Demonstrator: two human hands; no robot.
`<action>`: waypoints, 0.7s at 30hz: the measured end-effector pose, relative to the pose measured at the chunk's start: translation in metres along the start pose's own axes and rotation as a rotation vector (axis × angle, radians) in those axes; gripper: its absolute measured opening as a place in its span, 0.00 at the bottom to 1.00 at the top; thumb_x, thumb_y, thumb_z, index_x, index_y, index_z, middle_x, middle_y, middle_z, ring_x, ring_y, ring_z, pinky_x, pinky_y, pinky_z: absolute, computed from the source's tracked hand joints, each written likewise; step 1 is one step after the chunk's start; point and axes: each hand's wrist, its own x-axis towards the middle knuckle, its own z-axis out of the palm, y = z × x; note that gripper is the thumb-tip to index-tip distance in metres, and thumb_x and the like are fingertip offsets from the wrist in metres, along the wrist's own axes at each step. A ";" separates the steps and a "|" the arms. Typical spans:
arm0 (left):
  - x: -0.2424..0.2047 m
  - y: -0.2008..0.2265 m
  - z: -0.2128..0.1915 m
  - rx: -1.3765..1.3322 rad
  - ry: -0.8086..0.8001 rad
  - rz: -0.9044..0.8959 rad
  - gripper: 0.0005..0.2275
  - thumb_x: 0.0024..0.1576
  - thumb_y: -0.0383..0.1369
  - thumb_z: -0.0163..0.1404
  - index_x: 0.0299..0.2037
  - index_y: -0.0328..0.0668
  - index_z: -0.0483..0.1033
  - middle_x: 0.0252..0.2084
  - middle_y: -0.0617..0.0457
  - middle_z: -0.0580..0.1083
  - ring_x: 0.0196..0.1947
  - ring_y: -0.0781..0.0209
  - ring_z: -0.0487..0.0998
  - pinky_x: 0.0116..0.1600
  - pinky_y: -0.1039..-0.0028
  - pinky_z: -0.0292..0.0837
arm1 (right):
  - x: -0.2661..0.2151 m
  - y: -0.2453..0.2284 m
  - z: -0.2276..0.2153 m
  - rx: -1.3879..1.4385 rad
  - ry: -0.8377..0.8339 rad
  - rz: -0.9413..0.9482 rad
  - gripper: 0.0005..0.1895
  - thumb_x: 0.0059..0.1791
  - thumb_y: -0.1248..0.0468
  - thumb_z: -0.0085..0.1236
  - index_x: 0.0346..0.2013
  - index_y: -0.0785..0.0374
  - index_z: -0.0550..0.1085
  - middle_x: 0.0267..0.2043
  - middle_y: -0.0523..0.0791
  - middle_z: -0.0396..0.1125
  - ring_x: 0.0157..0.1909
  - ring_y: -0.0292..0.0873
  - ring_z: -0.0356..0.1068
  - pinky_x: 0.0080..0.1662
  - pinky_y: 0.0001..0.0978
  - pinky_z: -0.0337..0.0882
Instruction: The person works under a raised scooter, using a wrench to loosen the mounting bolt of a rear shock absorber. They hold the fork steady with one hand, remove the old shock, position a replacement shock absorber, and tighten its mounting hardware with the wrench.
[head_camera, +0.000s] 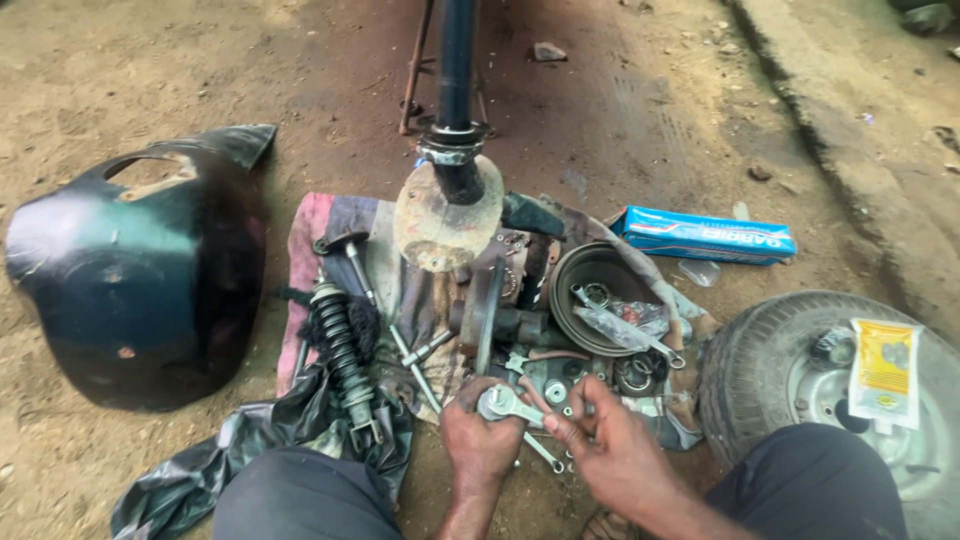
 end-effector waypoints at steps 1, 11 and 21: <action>-0.004 0.000 -0.002 0.001 0.005 0.006 0.06 0.40 0.26 0.59 0.29 0.40 0.84 0.28 0.51 0.82 0.30 0.62 0.84 0.38 0.72 0.77 | -0.004 0.008 0.006 0.023 0.030 -0.025 0.14 0.50 0.56 0.62 0.37 0.57 0.66 0.22 0.39 0.68 0.23 0.32 0.60 0.27 0.30 0.62; 0.001 0.034 -0.031 0.040 -0.159 0.205 0.07 0.39 0.24 0.65 0.24 0.38 0.78 0.27 0.54 0.78 0.30 0.62 0.81 0.41 0.72 0.76 | 0.052 0.062 -0.081 0.146 -0.144 -0.255 0.10 0.52 0.59 0.57 0.48 0.52 0.77 0.28 0.44 0.75 0.29 0.36 0.65 0.32 0.31 0.66; 0.020 0.121 -0.014 -0.328 -0.176 -0.181 0.11 0.39 0.24 0.64 0.29 0.41 0.75 0.33 0.54 0.79 0.35 0.63 0.83 0.40 0.71 0.84 | 0.088 0.107 -0.073 -0.364 -0.125 -0.311 0.31 0.42 0.52 0.70 0.59 0.53 0.74 0.55 0.46 0.74 0.51 0.48 0.76 0.52 0.41 0.75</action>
